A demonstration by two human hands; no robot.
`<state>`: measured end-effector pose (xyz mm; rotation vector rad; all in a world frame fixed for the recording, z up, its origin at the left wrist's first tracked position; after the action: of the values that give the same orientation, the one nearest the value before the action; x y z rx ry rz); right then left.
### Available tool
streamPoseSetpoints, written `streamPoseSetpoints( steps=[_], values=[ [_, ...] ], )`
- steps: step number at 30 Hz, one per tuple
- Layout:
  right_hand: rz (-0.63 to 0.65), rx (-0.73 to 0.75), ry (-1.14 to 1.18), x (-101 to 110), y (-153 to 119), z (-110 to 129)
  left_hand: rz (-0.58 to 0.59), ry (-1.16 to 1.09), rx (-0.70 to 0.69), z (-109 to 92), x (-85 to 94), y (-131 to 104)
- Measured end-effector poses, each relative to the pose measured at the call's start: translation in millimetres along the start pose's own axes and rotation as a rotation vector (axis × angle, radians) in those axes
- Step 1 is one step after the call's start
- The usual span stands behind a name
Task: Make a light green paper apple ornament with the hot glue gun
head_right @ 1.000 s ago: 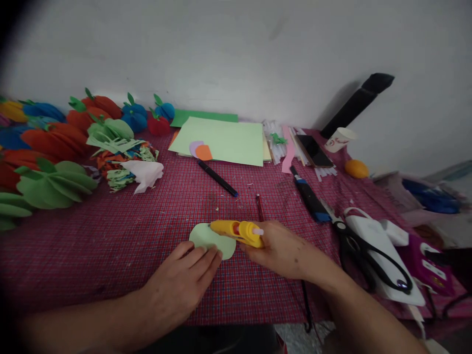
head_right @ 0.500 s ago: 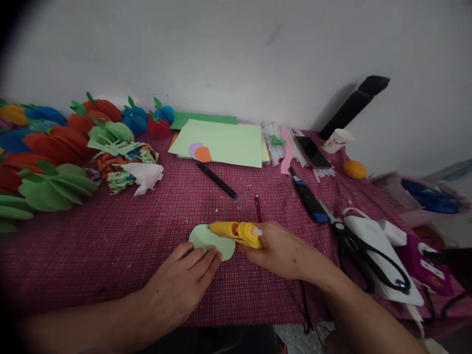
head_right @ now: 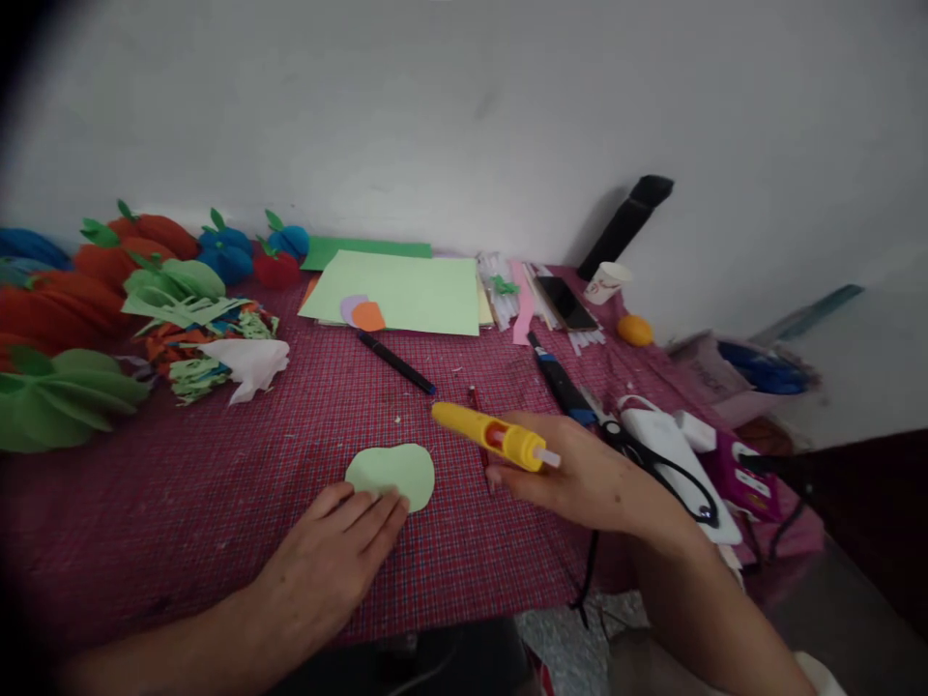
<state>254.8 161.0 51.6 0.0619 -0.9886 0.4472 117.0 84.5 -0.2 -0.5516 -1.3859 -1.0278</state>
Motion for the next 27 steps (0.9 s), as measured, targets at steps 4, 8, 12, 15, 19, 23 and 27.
streamPoseSetpoints(
  steps=[4, 8, 12, 15, 19, 23, 27],
  values=[
    [-0.160, -0.051, -0.405, 2.5, 1.1, -26.4, -0.006, -0.026, 0.006, 3.3, 0.7, 1.0],
    [-0.233, -0.078, -0.524, -12.3, 6.3, -49.9, 0.011, -0.071, 0.020, 9.0, 2.9, 3.8],
    [-0.199, -0.097, -0.460, -15.9, -0.2, -59.8, 0.039, -0.092, 0.031, 12.6, 3.5, 5.7],
    [-0.035, -0.069, -0.390, -12.2, -7.1, -57.4, 0.068, -0.093, 0.039, 13.4, 0.4, 5.3],
    [0.013, -0.032, -0.342, 30.4, 11.8, -50.0, 0.060, -0.100, 0.036, 12.8, -4.9, 3.4],
    [-0.342, -0.286, -0.386, 111.1, 80.7, -78.8, 0.030, -0.132, 0.047, 13.5, -11.6, 0.2],
    [-0.446, -0.435, -0.417, 138.8, 160.8, -114.8, -0.049, -0.139, 0.048, 13.5, -9.6, -1.7]
  ],
)
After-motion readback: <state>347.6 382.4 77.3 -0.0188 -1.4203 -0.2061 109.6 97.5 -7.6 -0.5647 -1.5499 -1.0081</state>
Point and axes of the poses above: each hand's wrist, its own y-axis towards the middle knuckle, its own x-axis out of the back of the hand, z = x × y, the point moved 10 cm from there along y, towards the middle knuckle, and after that the axes turned 4 degrees about -x, right-handed, at the moved point
